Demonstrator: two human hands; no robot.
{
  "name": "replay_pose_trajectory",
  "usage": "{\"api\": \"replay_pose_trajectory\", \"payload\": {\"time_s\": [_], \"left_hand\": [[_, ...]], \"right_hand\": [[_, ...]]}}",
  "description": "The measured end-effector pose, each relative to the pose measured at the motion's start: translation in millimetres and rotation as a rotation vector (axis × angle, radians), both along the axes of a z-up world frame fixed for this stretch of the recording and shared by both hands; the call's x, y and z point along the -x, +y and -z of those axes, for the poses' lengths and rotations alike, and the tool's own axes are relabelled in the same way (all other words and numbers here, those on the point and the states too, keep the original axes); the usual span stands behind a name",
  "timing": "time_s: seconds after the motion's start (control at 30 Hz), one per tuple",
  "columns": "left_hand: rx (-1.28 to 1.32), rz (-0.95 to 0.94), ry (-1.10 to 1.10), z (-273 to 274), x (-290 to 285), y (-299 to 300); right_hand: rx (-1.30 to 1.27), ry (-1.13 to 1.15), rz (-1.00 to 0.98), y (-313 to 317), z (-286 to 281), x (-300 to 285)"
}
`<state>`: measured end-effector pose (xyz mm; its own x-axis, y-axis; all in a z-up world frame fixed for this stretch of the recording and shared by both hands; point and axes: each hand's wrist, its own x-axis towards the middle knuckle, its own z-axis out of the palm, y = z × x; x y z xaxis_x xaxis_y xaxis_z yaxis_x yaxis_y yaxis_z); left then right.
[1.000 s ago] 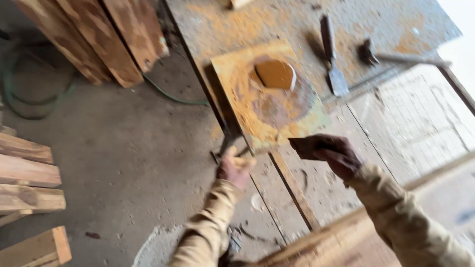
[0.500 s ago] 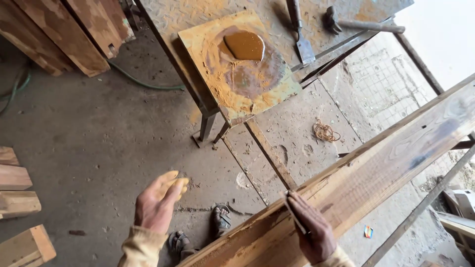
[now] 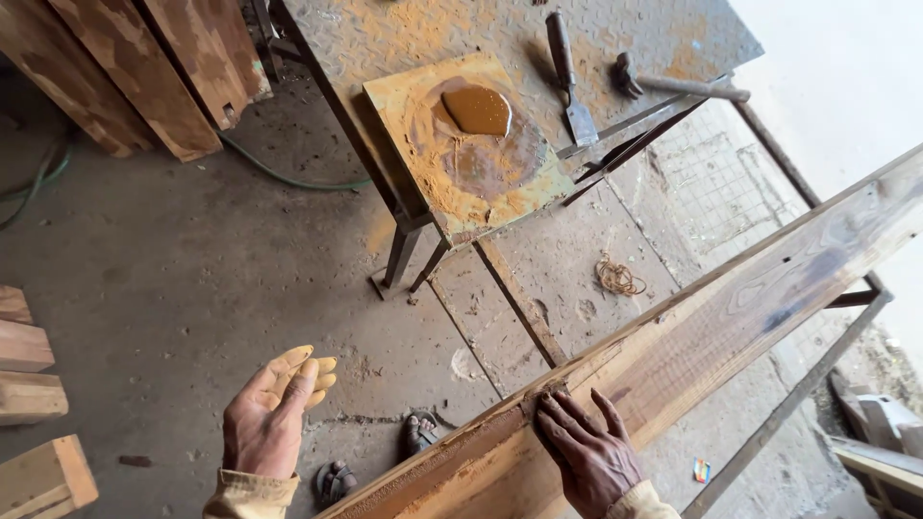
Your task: The person applies a brown wood filler paste onto a long wooden plank resting on sawhorses, scooping filler from a board with a small scraper and spreading it over holes and defects. They then scrape and smooth the filled areas by hand and with the scraper, working along the plank.
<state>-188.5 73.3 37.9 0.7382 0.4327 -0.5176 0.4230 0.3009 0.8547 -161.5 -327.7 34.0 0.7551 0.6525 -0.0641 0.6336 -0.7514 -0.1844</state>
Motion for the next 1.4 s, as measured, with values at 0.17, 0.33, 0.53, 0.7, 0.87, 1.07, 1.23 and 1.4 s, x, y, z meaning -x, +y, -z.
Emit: {"api": "replay_pose_trajectory", "payload": {"time_s": [0.17, 0.33, 0.53, 0.7, 0.87, 1.07, 1.23, 1.4], "left_hand": [[0.023, -0.023, 0.016, -7, 8, 6], [0.07, -0.13, -0.126, 12, 34, 14], [0.082, -0.215, -0.078, 13, 77, 17], [0.078, -0.243, 0.01, 19, 108, 20], [0.11, -0.403, -0.023, 30, 132, 25], [0.073, -0.422, 0.06, 11, 139, 36], [0.034, -0.451, 0.063, 10, 140, 34], [0.055, -0.472, 0.074, 15, 141, 31]], "right_hand": [[0.184, 0.084, -0.055, -14, -3, -6], [0.502, 0.56, 0.0, -69, -8, -34], [0.487, 0.707, 0.497, 59, -103, -117], [0.883, 0.533, 0.026, 75, -47, -156], [0.88, 0.488, -0.157, 92, -1, -167], [1.163, 0.775, -0.032, 116, 31, -176], [1.221, 0.901, 0.154, 140, 34, -171], [1.181, 0.917, 0.174, 149, 50, -166]]}}
